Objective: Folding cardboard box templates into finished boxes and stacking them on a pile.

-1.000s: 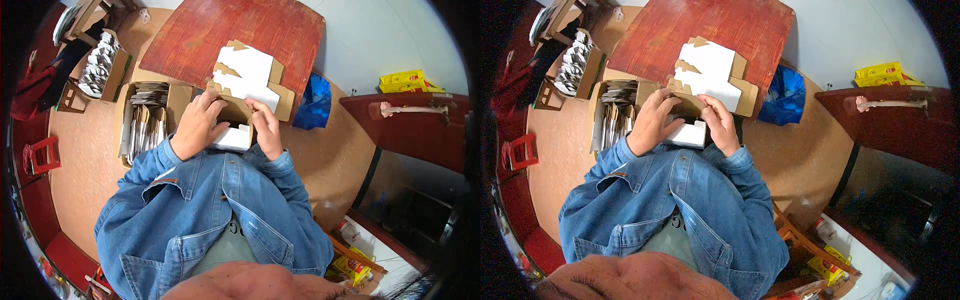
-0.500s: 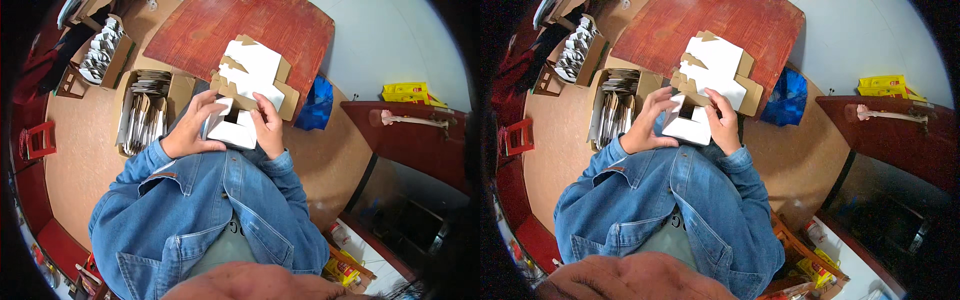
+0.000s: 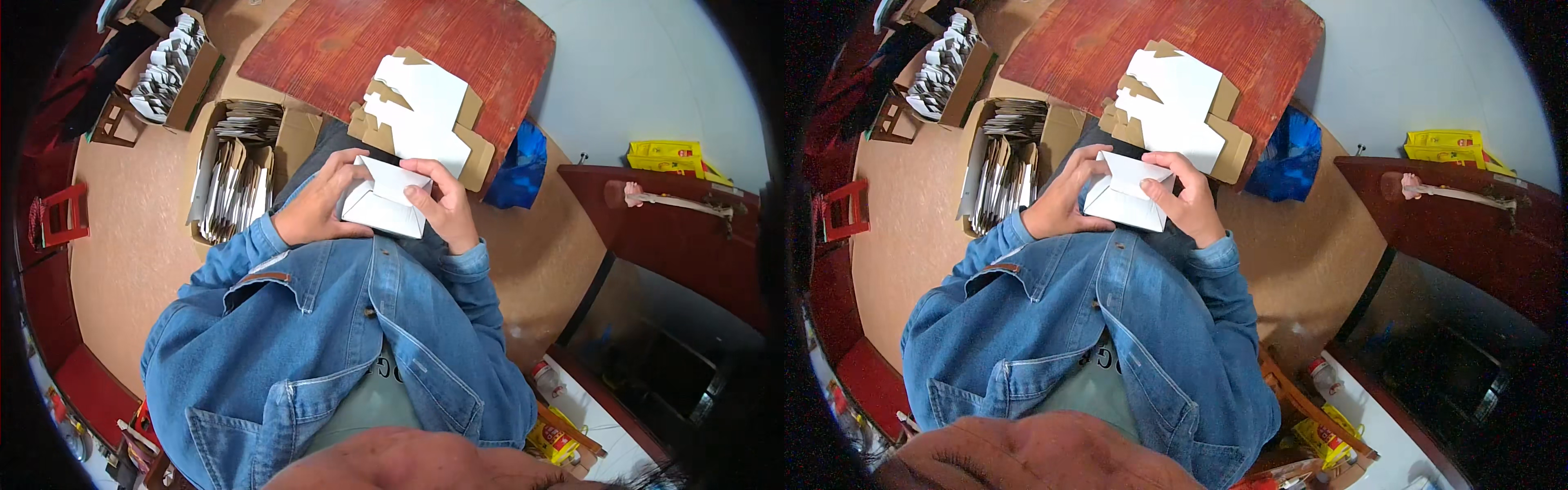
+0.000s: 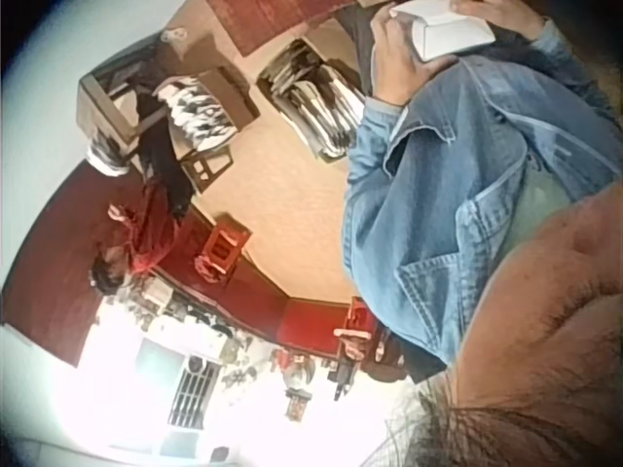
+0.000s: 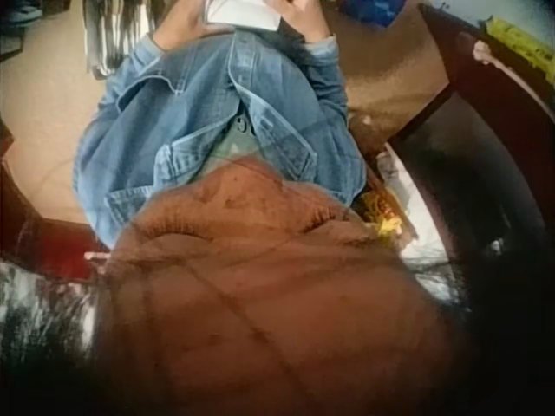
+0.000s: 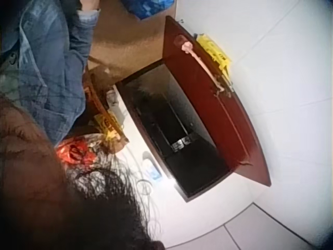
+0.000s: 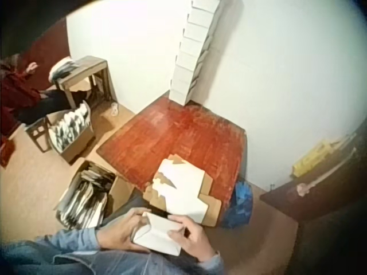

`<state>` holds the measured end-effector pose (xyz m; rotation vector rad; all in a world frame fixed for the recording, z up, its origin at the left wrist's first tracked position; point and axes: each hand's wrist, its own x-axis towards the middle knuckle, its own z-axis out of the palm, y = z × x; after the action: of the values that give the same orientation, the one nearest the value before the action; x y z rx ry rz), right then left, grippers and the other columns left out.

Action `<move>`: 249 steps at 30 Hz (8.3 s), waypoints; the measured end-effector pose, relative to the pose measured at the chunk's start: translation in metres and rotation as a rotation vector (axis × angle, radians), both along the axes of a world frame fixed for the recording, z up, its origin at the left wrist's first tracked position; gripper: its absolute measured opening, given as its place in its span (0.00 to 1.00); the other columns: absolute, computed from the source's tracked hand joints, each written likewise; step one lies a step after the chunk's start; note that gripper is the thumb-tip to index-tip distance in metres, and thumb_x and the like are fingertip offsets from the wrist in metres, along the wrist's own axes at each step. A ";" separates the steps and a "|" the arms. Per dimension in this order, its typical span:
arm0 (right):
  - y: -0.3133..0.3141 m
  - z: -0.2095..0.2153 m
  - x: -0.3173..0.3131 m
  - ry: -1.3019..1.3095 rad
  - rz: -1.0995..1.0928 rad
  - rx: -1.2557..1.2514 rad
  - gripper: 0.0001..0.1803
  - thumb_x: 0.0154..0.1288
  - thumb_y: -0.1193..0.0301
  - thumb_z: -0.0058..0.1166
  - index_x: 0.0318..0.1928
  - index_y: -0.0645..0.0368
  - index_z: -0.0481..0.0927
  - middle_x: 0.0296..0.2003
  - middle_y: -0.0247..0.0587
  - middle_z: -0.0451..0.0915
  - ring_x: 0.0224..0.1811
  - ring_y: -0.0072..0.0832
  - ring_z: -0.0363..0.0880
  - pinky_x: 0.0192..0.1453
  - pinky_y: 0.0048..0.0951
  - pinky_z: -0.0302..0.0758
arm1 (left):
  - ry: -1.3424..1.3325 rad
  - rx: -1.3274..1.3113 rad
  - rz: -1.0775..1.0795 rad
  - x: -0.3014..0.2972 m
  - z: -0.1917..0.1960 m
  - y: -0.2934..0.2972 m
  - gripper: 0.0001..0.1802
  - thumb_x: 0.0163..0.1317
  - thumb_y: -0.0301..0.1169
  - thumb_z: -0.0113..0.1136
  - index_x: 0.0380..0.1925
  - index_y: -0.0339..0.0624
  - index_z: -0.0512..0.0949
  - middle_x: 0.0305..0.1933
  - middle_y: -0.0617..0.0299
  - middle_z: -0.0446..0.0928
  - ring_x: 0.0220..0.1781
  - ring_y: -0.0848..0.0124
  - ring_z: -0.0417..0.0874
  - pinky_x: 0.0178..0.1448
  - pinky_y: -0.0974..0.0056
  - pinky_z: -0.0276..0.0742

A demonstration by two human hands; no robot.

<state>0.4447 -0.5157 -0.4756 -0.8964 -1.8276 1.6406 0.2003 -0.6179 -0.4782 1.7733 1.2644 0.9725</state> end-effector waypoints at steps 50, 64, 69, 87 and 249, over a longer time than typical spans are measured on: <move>0.039 -0.020 -0.010 -0.424 -0.437 0.664 0.16 0.72 0.65 0.58 0.49 0.65 0.82 0.35 0.65 0.83 0.40 0.62 0.84 0.42 0.52 0.80 | -0.514 -0.566 0.385 -0.018 -0.020 0.051 0.45 0.77 0.67 0.29 0.82 0.49 0.44 0.79 0.41 0.59 0.29 0.63 0.85 0.29 0.68 0.81; 0.245 -0.015 0.069 -0.417 -0.753 0.248 0.17 0.71 0.66 0.59 0.49 0.69 0.82 0.29 0.46 0.88 0.24 0.32 0.87 0.35 0.35 0.83 | -0.529 -0.535 0.422 -0.024 -0.052 0.037 0.26 0.78 0.45 0.53 0.66 0.38 0.71 0.51 0.60 0.80 0.37 0.74 0.85 0.40 0.70 0.80; 0.203 -0.042 0.059 -0.570 -0.895 0.661 0.23 0.66 0.60 0.66 0.52 0.66 0.80 0.33 0.47 0.85 0.46 0.46 0.84 0.56 0.45 0.77 | -0.488 -0.468 0.426 -0.033 -0.072 0.029 0.22 0.77 0.36 0.59 0.64 0.35 0.73 0.56 0.57 0.82 0.39 0.75 0.84 0.45 0.70 0.79; 0.088 -0.071 -0.017 0.047 -0.543 0.075 0.12 0.73 0.68 0.61 0.38 0.66 0.80 0.31 0.29 0.80 0.33 0.15 0.74 0.37 0.22 0.72 | -0.394 -0.107 0.507 -0.016 -0.072 0.048 0.32 0.64 0.27 0.70 0.68 0.40 0.71 0.58 0.58 0.72 0.52 0.71 0.80 0.51 0.68 0.81; 0.045 -0.021 -0.016 -0.033 -0.568 0.141 0.13 0.76 0.66 0.58 0.50 0.65 0.80 0.31 0.38 0.84 0.23 0.21 0.80 0.25 0.24 0.74 | -0.616 -0.151 0.206 -0.030 -0.005 0.084 0.52 0.61 0.38 0.76 0.78 0.44 0.54 0.79 0.45 0.59 0.44 0.73 0.82 0.45 0.68 0.81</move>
<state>0.4292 -0.4705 -0.4968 -1.2402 -1.4960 1.1341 0.1705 -0.5335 -0.4836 1.1094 1.0877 1.3668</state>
